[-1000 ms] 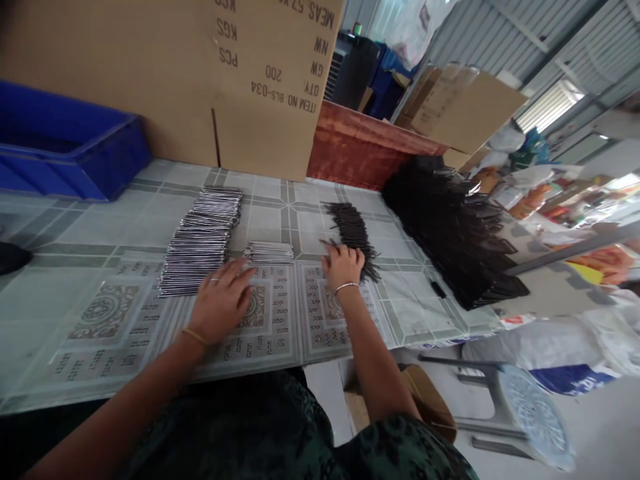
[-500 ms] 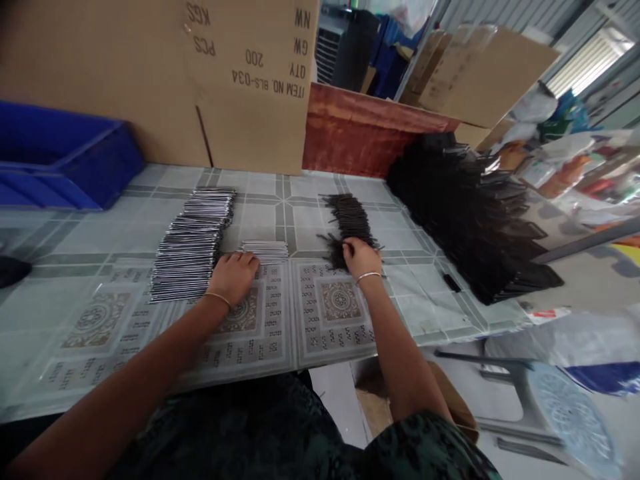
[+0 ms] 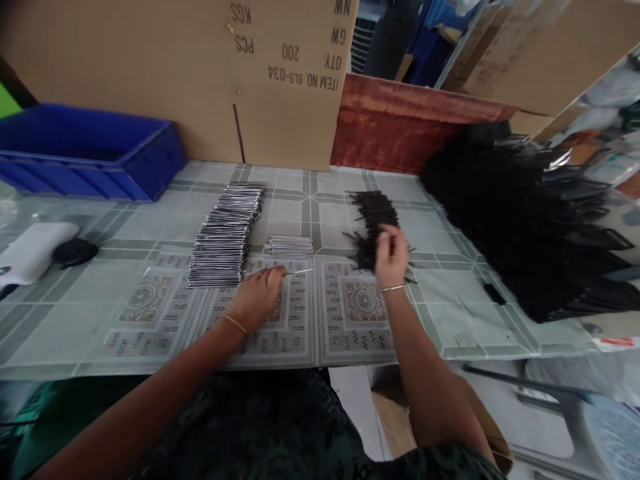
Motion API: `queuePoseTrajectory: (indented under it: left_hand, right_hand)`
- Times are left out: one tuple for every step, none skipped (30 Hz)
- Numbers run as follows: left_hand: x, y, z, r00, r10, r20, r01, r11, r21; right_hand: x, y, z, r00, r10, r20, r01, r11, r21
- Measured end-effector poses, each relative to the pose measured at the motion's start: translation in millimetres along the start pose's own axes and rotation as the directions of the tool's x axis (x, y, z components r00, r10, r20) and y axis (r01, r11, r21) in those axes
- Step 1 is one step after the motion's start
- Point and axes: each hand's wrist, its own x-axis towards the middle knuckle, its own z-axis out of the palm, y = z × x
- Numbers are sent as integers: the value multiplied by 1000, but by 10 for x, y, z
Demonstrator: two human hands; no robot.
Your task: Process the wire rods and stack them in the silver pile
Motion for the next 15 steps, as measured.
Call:
queuePoseTrajectory:
  left_hand:
    - [-88,-25,22,1000,-8,0,8,1000,-9]
    - [-173,-61,49,1000,-7,-2,7,1000,-14]
    - [-250,-104,79,1000,6,-5,-6,1000,-16]
    - [-315,-148,112,1000,24,-9,-24,1000,-15]
    - [-366,-190,143,999,38,-11,-38,999,-11]
    - [-402,-226,170,999,48,-10,-48,999,-9]
    - [-423,-252,193,999,50,-11,-50,999,-8]
    - [-432,-268,210,999,42,-15,-42,999,-6]
    - [-433,-275,220,999,28,-25,-28,1000,-5]
    - [-429,-276,225,999,14,-35,-15,1000,-6]
    - [-422,-272,226,999,7,-46,-7,1000,-7]
    - [-415,-267,223,999,3,-53,-3,1000,-8]
    - [-410,-260,219,998,2,-55,-3,1000,-9]
    - [-407,-255,214,999,3,-52,-4,1000,-9]
    - [-405,-250,209,999,2,-44,-3,1000,-9]
  right_hand:
    - [-187,-102,55,986,-51,160,57,998,-37]
    - [-376,-196,113,932,-104,346,130,990,-53]
    - [-551,-276,169,875,-136,464,177,983,-46]
    - [-704,-340,223,819,-157,552,218,975,-46]
    - [-825,-386,271,785,-170,595,245,968,-47]
    - [-913,-415,313,776,-175,606,258,965,-52]
    - [-970,-431,348,777,-179,603,265,963,-54]
    - [-1001,-436,376,785,-183,591,264,963,-52]
    - [-1013,-434,399,798,-183,574,255,966,-46]
    - [-1014,-430,417,806,-181,564,244,969,-38]
    - [-1011,-427,430,808,-178,562,236,971,-32]
    - [-1007,-425,440,808,-172,564,231,972,-33]
    - [-1005,-426,446,809,-166,564,225,974,-37]
    - [-1005,-430,450,813,-162,560,217,975,-34]
    - [-1007,-436,451,816,-162,554,210,978,-22]
